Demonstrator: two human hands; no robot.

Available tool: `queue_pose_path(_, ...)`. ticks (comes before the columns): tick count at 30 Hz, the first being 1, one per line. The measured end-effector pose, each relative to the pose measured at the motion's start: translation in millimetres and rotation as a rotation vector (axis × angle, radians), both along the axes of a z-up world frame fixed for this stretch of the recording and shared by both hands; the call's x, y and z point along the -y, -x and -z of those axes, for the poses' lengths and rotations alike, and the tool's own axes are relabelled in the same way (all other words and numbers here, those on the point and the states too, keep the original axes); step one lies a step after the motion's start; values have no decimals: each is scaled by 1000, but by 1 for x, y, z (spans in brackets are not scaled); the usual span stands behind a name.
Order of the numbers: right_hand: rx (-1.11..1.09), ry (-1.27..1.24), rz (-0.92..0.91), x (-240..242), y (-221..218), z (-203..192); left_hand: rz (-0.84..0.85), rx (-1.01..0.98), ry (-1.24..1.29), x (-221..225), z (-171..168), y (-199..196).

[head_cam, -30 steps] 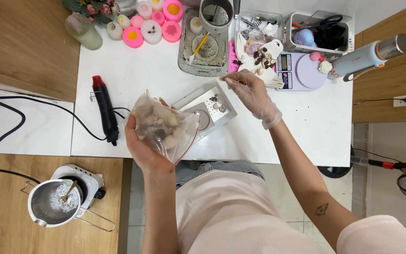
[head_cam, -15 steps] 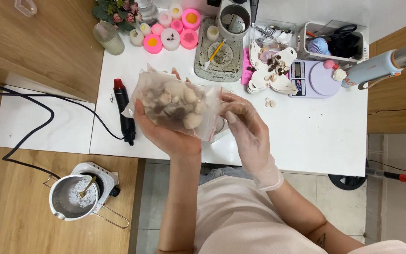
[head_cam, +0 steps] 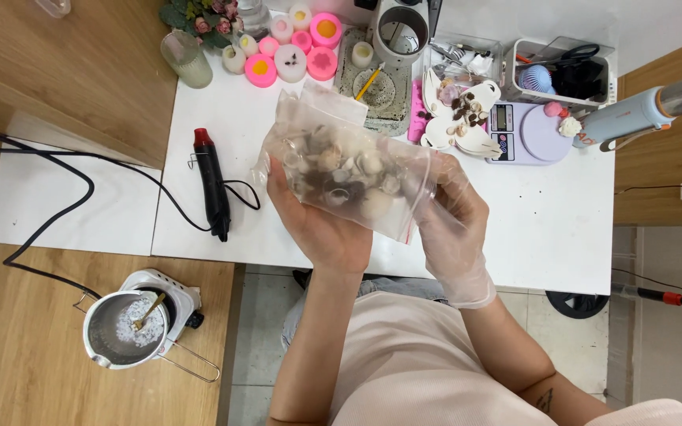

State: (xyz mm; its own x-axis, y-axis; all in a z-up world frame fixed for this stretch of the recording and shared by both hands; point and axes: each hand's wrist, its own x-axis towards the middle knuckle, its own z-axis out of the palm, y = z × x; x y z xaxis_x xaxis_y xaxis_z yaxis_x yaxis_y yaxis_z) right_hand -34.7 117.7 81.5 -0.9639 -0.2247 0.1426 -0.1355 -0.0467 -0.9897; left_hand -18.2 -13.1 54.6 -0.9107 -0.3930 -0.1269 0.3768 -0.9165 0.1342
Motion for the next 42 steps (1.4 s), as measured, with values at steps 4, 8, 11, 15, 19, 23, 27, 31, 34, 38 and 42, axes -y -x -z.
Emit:
queue_pose_path(4, -30, -39, -28, -7, 6, -12, 40, -11, -15, 0, -5, 3)
queue_pose_path(8, -134, -192, -65, -7, 10, -17, 99, -59, 9, -3, -15, 6)
queue_pose_path(11, -95, -177, -52, -1, 9, -26, 102, -41, 11, -5, -13, 6)
queue_pose_path(15, -85, -138, -61, -1, 11, -32, 93, -32, 5, -7, -14, 7)
queue_pose_path(19, -73, -98, -29, -13, 13, -10, 91, -69, 5, -9, -20, 6)
queue_pose_path(23, -54, -86, 96, -16, 13, 0, 102, -98, 42, -11, -29, 3)
queue_pose_path(27, -31, -64, 203, -17, 12, 3, 129, -93, 43, -15, -26, 0)
queue_pose_path(31, -59, -61, 233, -23, 13, 12, 139, -87, 49, -15, -27, -1)
queue_pose_path(34, -157, -111, 173, -27, 11, 4, 127, -70, 54, -16, -31, -2)
queue_pose_path(38, -264, -223, 70, -27, 10, -9, 118, -63, 65, -17, -29, -2)
queue_pose_path(42, -231, -215, 47, -30, 11, -5, 136, -80, 37, -19, -28, -2)
